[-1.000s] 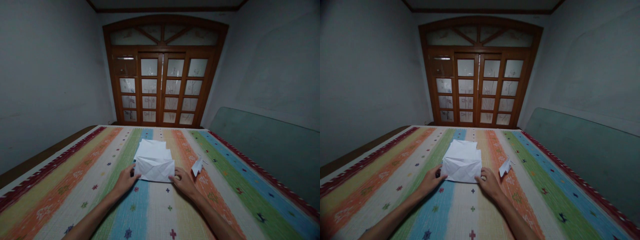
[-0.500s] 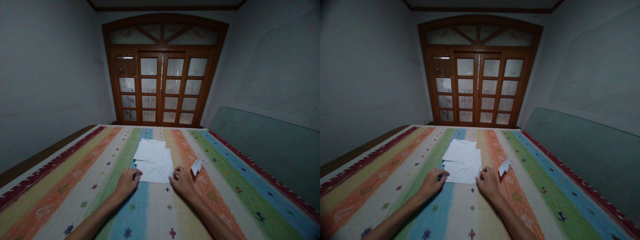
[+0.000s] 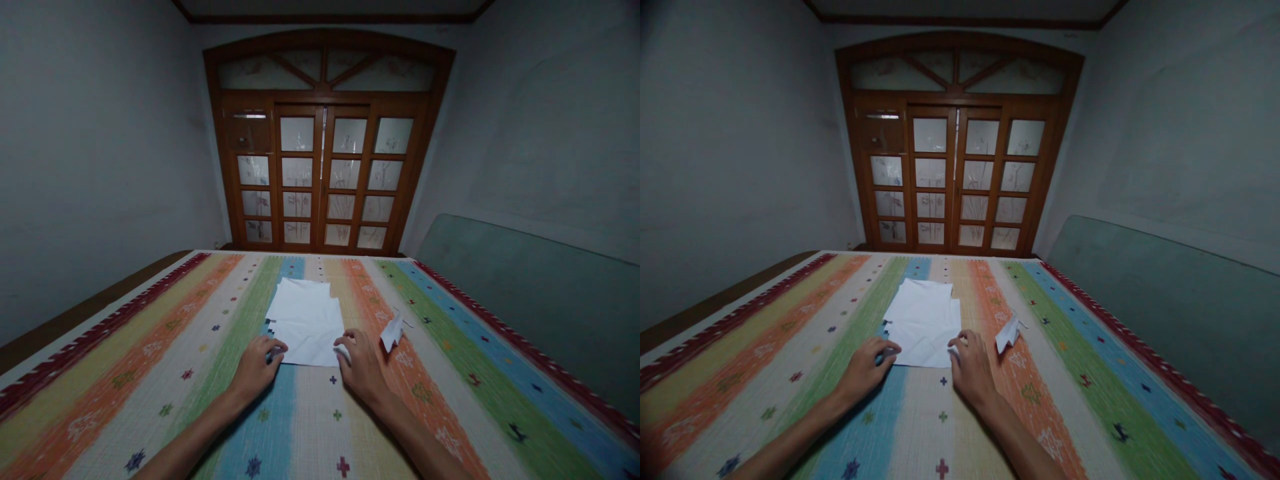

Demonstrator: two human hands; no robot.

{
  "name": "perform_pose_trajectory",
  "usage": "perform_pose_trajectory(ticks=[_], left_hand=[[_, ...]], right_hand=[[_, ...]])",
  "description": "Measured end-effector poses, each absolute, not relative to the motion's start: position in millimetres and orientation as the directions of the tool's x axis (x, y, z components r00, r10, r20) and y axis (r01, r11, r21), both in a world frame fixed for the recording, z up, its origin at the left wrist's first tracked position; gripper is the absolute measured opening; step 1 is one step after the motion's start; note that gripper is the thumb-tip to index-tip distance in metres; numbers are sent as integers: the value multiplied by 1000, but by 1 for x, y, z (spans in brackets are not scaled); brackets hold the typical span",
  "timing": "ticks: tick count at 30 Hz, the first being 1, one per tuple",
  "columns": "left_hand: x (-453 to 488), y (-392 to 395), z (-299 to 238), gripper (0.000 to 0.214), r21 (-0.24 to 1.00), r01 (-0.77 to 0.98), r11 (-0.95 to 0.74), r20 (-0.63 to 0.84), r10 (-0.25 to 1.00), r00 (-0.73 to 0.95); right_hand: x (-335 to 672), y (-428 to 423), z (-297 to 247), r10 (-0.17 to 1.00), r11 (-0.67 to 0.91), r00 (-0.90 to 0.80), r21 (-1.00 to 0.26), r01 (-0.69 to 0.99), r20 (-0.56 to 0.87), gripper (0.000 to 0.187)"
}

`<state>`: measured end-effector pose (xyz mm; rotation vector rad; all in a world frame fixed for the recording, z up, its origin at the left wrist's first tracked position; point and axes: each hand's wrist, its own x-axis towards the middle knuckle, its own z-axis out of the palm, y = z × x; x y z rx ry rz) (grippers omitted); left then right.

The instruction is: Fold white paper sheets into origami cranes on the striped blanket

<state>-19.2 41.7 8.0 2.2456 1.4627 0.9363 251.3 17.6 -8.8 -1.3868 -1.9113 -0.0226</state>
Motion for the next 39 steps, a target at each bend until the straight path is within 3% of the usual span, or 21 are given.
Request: perform_pose_trajectory(ticks=[6, 13, 21, 23, 25, 29, 33, 36, 39], left_hand=[[-16, 37, 13, 17, 587, 569, -576, 471, 814, 340], [-15, 29, 14, 31, 484, 466, -741, 576, 670, 468], [-15, 21, 6, 31, 71, 446, -892, 582, 401, 708], [-13, 17, 8, 29, 29, 427, -904, 532, 376, 759], [-11, 14, 10, 28, 8, 398, -917, 493, 350, 797], [-13, 10, 16, 33, 35, 324, -946, 476, 300, 826], [-17, 14, 22, 63, 163, 270, -949, 435, 315, 844], [-20, 21, 23, 85, 231, 334, -914, 372, 401, 837], [-24, 28, 20, 79, 268, 408, -873, 359, 484, 798]], right_hand=[[240, 9, -3, 788, 520, -261, -377, 766, 557, 18], [240, 10, -7, 804, 520, -233, -457, 722, 547, 41], [244, 9, -2, 751, 573, -194, -477, 666, 631, 75], [244, 8, 0, 736, 592, -197, -476, 650, 648, 75], [245, 7, 0, 726, 612, -210, -475, 632, 655, 64], [247, 7, -1, 715, 638, -234, -478, 603, 659, 35], [250, 8, 2, 700, 656, -243, -470, 591, 672, 30], [253, 8, 7, 701, 657, -257, -462, 595, 665, 28], [254, 8, 11, 695, 667, -288, -441, 601, 659, 24]])
